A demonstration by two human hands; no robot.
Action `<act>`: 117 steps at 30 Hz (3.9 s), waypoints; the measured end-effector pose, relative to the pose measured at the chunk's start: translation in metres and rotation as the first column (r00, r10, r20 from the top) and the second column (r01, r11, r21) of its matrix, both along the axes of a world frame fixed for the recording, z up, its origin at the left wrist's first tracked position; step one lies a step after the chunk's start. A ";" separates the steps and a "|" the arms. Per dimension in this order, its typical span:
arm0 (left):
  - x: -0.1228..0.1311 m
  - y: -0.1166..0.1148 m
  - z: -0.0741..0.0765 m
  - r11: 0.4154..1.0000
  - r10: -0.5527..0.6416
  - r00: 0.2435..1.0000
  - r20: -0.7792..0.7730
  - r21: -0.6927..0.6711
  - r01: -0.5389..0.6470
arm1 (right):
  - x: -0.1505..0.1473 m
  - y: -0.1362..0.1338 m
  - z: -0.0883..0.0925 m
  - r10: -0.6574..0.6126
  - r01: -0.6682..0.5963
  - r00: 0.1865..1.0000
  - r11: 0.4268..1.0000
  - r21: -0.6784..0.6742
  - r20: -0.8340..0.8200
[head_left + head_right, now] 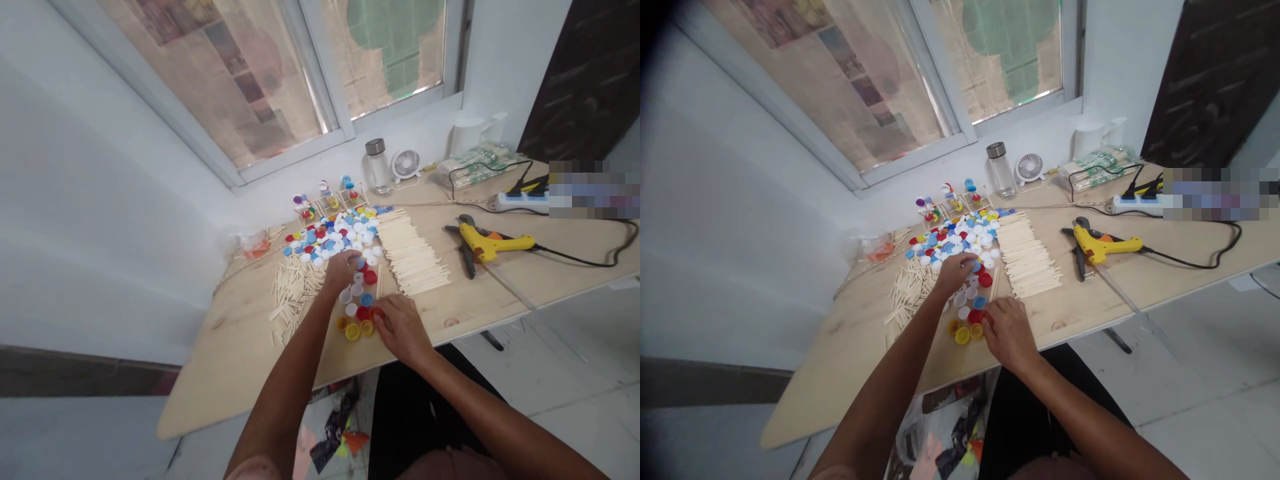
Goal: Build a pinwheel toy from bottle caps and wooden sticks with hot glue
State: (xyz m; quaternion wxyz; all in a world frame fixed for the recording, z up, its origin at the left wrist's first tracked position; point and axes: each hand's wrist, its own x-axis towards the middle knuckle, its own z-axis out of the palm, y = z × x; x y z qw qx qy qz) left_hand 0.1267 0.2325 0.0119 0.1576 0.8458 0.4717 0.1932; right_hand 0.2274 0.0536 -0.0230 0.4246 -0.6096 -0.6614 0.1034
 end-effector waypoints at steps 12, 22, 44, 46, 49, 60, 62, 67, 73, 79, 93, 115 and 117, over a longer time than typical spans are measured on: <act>-0.003 0.008 0.002 0.996 0.089 0.975 0.203 -0.032 -0.084 | 0.000 0.000 0.000 -0.003 0.003 1.000 1.000 -0.016 0.013; -0.016 0.009 -0.002 0.994 0.108 0.965 0.240 -0.048 -0.099 | -0.001 0.000 0.000 -0.011 0.011 1.000 1.000 0.010 0.025; -0.008 0.020 0.002 0.962 0.063 0.994 -0.089 0.271 -0.037 | 0.001 0.000 -0.005 0.025 -0.025 1.000 0.999 0.033 0.000; 0.002 0.026 0.004 0.958 0.030 0.990 -0.134 0.286 0.010 | 0.001 0.000 -0.006 0.028 -0.027 1.000 0.999 0.036 -0.006; 0.018 0.037 0.001 0.954 -0.011 0.980 -0.200 0.291 0.070 | 0.002 0.001 -0.007 0.032 -0.032 0.999 0.999 0.041 -0.011; 0.005 0.068 -0.012 0.970 0.042 0.949 -0.313 0.242 0.037 | 0.003 0.002 -0.010 0.040 -0.040 0.999 0.998 0.054 0.002; -0.001 0.070 -0.011 0.974 0.061 0.945 -0.322 0.224 0.014 | 0.003 0.002 -0.010 0.038 -0.038 0.999 0.997 0.061 -0.001; -0.014 0.072 -0.008 0.983 0.074 0.941 -0.330 0.186 -0.012 | 0.002 0.001 -0.009 0.053 -0.052 0.999 0.996 0.067 -0.009; -0.031 0.086 0.006 0.982 0.107 0.949 -0.296 0.183 -0.054 | 0.001 0.000 -0.006 0.070 -0.068 0.997 0.996 0.064 -0.026; -0.047 0.125 0.026 0.943 0.287 0.930 -0.231 0.240 -0.231 | 0.000 0.000 -0.007 0.068 -0.066 0.997 0.995 0.074 -0.027; -0.040 0.184 0.017 0.965 0.255 0.902 -0.349 0.146 -0.216 | 0.001 -0.001 -0.009 0.078 -0.079 0.997 0.994 0.072 0.009; -0.033 0.180 0.026 0.963 0.256 0.949 -0.184 0.130 -0.235 | 0.000 -0.001 -0.004 0.065 -0.062 0.997 0.994 0.088 -0.033; -0.031 0.181 0.025 0.962 0.264 0.945 -0.195 0.116 -0.245 | 0.000 -0.001 -0.003 0.070 -0.068 0.997 0.994 0.082 -0.033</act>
